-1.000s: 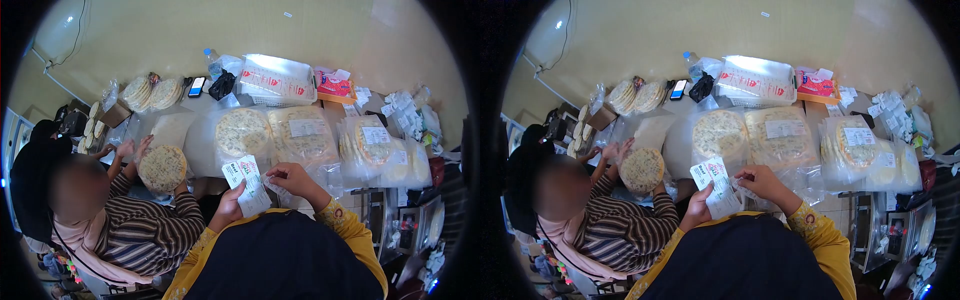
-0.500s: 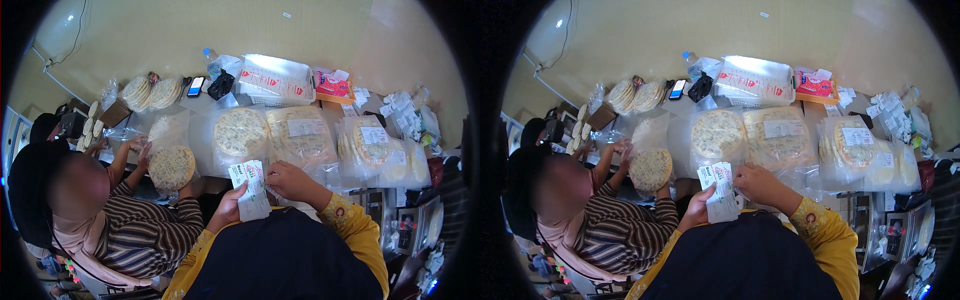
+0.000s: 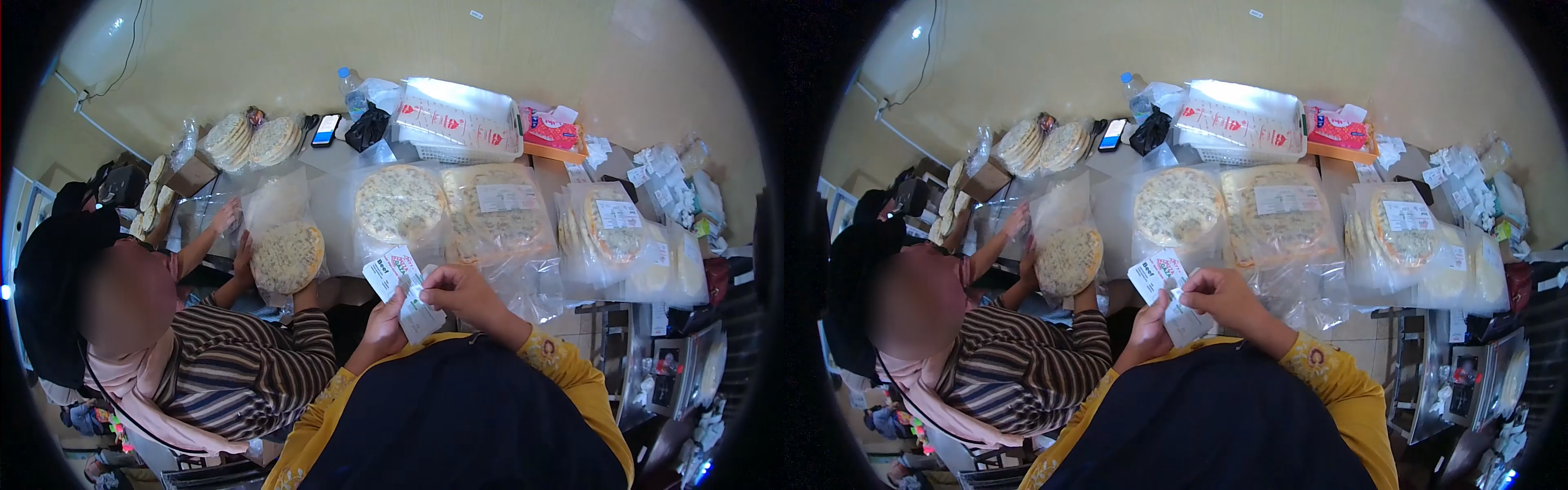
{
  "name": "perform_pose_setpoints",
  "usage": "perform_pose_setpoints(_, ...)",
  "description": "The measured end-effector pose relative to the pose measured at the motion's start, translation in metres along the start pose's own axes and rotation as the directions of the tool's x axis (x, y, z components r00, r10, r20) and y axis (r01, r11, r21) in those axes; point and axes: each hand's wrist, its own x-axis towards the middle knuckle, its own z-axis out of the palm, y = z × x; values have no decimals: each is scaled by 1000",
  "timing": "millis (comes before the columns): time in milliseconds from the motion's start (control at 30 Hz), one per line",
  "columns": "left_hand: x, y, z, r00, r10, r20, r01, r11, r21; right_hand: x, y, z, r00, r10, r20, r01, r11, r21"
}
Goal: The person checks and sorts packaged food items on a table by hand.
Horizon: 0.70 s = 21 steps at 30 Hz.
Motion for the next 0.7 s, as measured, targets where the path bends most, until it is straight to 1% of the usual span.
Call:
perform_pose_setpoints(33, 0, -1, 2, 1000, 4, 4, -4, 999, -37, 2, 7, 5, 1000, 20, 23, -23, 991, 135)
perform_pose_setpoints(100, -1, 0, 8, 1000, 14, 13, -13, 994, -108, 0, 6, 13, 1000, 31, -5, -31, 996, 80)
perform_pose_setpoints(200, -1, -5, 20, 995, 71, -63, -73, 997, -36, -1, 8, 16, 1000, 26, -13, -26, 1000, 17)
perform_pose_setpoints(300, 0, -10, 18, 997, 75, -34, -75, 997, -6, 1, 15, 17, 1000, 0, 6, 0, 1000, -22)
perform_pose_setpoints(433, 2, -16, 4, 996, 72, 50, -73, 997, 30, 4, 23, 17, 1000, -28, 5, 28, 997, -75)
perform_pose_setpoints(533, 4, -21, -5, 994, 77, 81, -81, 995, 53, 5, 30, 19, 999, -28, -23, 26, 996, -86)
perform_pose_setpoints(600, 6, -23, -11, 992, 66, 110, -72, 996, 56, 4, 28, 22, 998, -26, -63, 18, 992, -125)
perform_pose_setpoints(633, 5, -24, -11, 993, 69, 95, -76, 994, 75, 3, 28, 23, 996, -26, -82, 14, 989, -145)
perform_pose_setpoints(700, 2, -23, -9, 995, 78, 66, -85, 990, 113, 4, 28, 24, 998, -10, -64, 0, 989, -151)
